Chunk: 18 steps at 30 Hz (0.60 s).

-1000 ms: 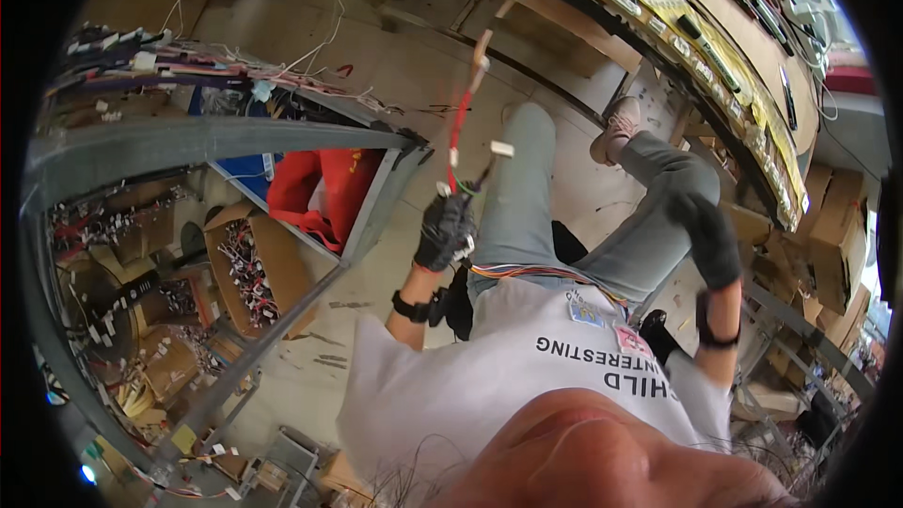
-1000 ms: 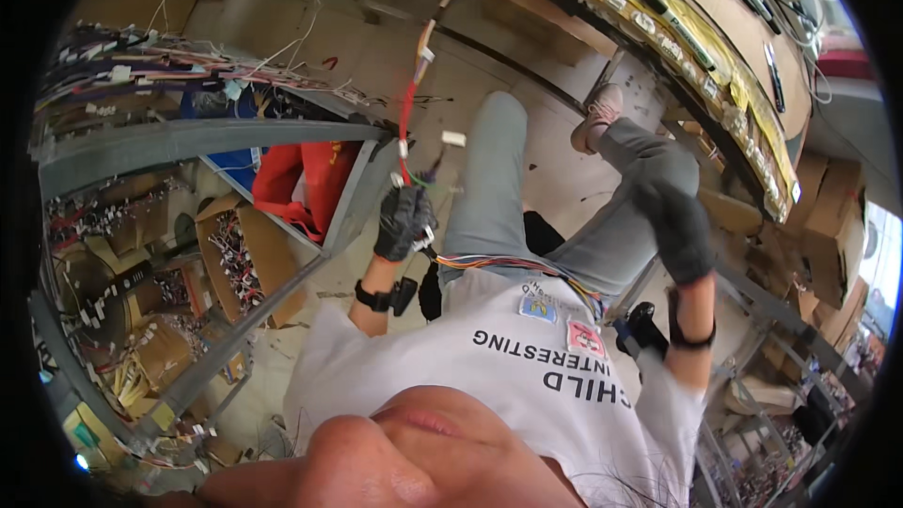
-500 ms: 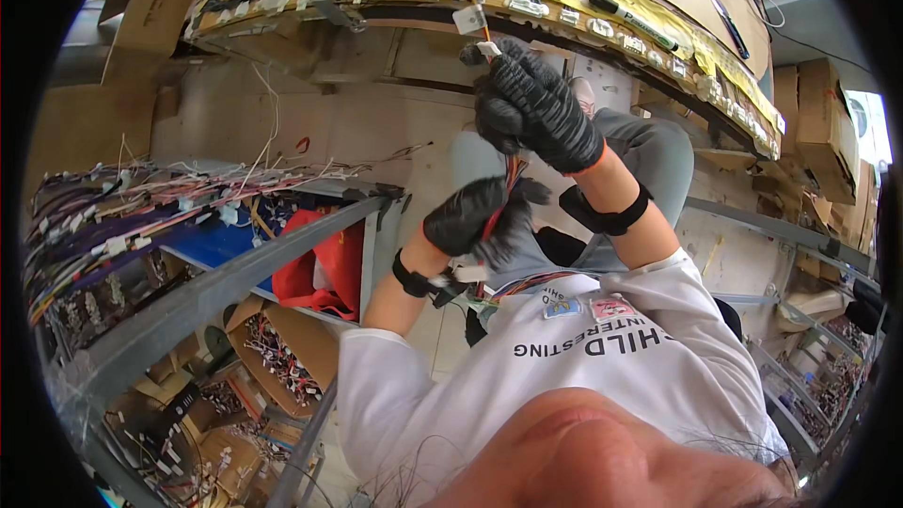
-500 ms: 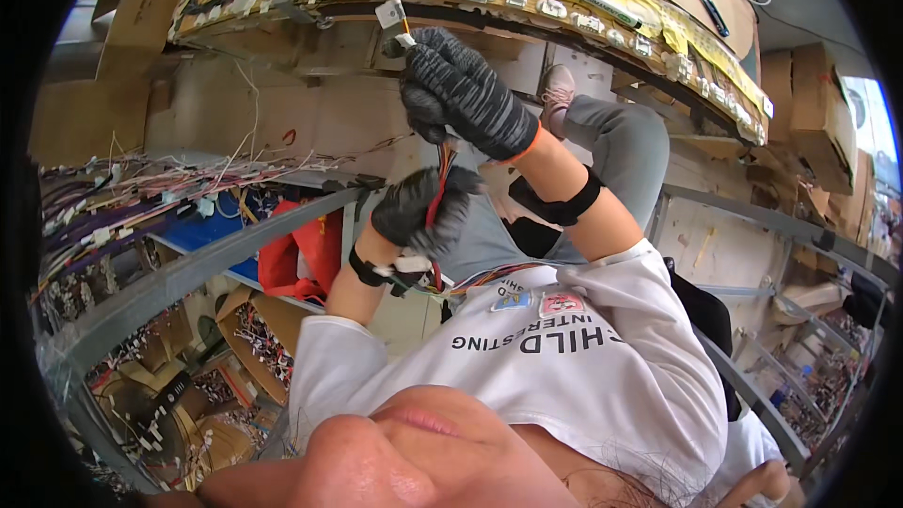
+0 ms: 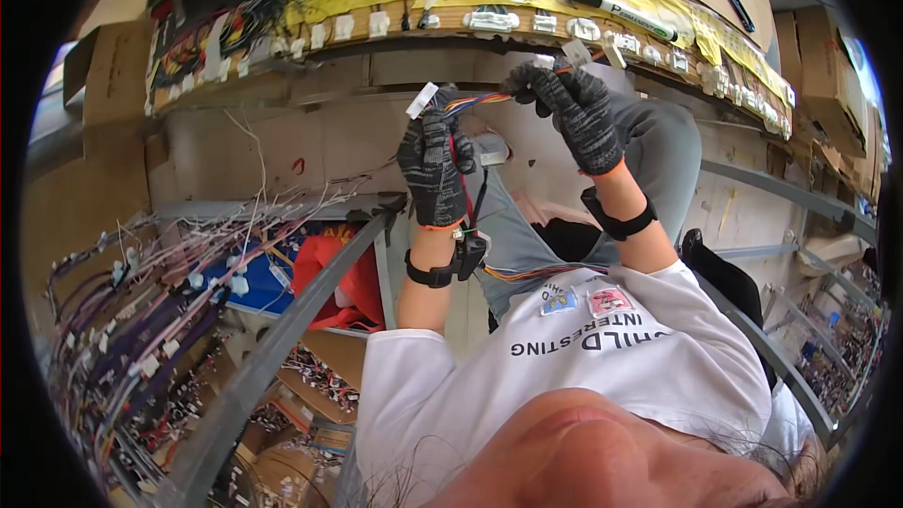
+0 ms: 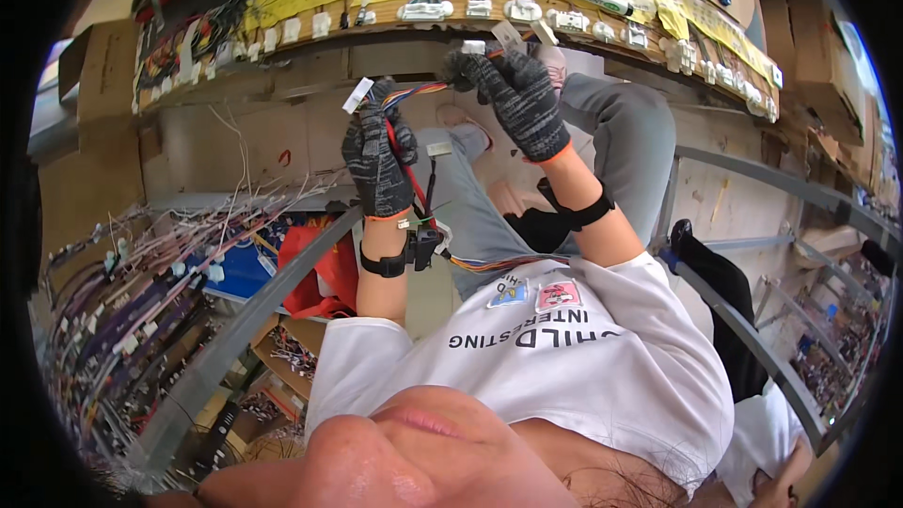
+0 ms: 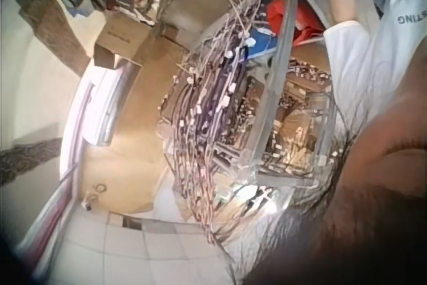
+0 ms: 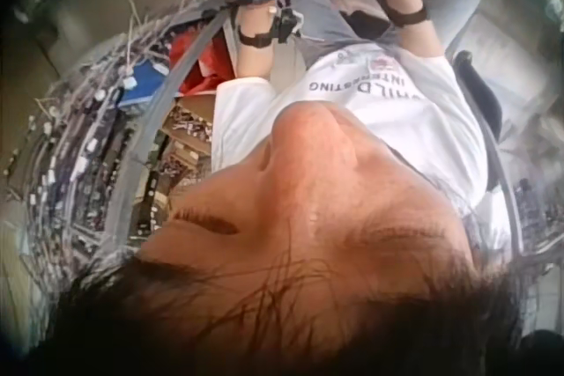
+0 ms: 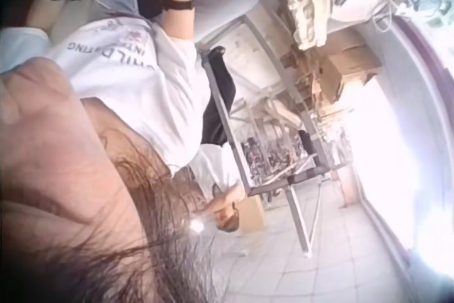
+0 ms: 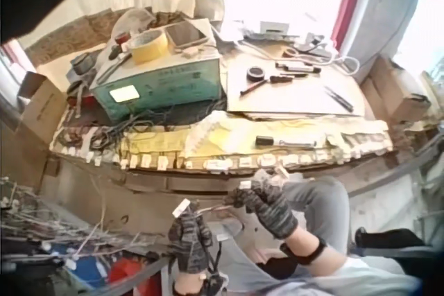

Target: Connecting and organizing electrical wires on a harness assembly board.

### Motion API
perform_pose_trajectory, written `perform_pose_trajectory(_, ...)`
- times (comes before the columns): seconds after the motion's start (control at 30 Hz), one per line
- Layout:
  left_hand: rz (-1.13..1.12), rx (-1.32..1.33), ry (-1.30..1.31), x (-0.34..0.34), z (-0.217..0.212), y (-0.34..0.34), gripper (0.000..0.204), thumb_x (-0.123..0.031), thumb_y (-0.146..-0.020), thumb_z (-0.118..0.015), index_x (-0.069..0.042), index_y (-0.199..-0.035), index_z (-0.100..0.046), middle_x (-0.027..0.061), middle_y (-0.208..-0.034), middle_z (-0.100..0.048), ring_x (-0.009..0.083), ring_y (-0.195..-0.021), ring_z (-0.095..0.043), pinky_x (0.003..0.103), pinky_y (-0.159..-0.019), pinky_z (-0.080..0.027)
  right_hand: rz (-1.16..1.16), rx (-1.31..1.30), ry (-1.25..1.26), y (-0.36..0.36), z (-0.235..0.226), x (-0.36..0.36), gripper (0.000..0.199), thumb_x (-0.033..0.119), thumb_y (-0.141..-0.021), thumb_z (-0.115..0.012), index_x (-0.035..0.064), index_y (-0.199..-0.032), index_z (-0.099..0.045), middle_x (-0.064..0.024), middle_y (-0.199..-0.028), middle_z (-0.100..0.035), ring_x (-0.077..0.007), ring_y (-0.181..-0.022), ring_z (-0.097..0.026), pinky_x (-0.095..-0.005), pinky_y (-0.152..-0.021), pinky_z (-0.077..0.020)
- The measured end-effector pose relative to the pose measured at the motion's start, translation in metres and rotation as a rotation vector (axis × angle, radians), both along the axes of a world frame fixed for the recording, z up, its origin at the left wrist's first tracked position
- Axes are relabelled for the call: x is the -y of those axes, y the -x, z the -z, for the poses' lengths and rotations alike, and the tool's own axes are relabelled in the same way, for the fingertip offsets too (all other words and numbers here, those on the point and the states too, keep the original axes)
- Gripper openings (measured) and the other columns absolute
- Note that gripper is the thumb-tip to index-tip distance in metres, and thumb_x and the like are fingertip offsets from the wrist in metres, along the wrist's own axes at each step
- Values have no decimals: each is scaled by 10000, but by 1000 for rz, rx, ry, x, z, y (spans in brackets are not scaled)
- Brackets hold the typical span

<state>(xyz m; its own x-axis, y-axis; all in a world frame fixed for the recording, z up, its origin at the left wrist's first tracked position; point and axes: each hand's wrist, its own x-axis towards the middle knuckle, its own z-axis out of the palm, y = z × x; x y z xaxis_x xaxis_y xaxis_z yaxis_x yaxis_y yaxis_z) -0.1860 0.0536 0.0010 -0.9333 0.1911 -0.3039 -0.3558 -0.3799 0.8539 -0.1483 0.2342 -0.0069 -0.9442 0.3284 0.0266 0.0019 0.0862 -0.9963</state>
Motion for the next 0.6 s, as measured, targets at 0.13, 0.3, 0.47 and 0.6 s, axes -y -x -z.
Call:
perform_pose_trajectory(0.13, -74, -26, 103, -14, 1, 3, 129, -217, -943, -496, -96, -896, -498, -16, -619, -471, 48, -431, -401, 202, -348, -291, 90, 6, -129, 18, -14, 4, 247, 181, -934, -503, 13, -1007, -669, -18, -794, -655, -50, -651, -523, -200, -564, -400)
perform_pose_trajectory(0.3, -65, 11, 89, -26, -2, 8, 139, -229, -939, -507, -91, -927, -524, -19, -622, -481, 46, -411, -388, 199, -340, -273, 141, 15, 92, 22, -21, -1, 247, 181, -934, -505, 8, -993, -670, -22, -781, -654, -54, -644, -525, -203, -565, -406)
perform_pose_trajectory(0.47, -22, -2, 131, -25, 0, 13, 190, -246, -932, -525, -73, -995, -575, -30, -609, -480, 38, -399, -370, 194, -338, -258, 115, 69, 194, 20, -27, -5, 227, 179, -922, -533, 9, -987, -669, -23, -780, -657, -53, -646, -529, -210, -566, -414)
perform_pose_trajectory(0.6, 23, -42, 163, -23, 8, 15, 213, -233, -926, -538, -43, -999, -601, -27, -634, -507, 29, -409, -368, 192, -341, -253, 136, 111, 254, 21, -30, -7, 238, 173, -901, -570, -41, -951, -661, -89, -790, -683, -88, -684, -587, -228, -632, -473)
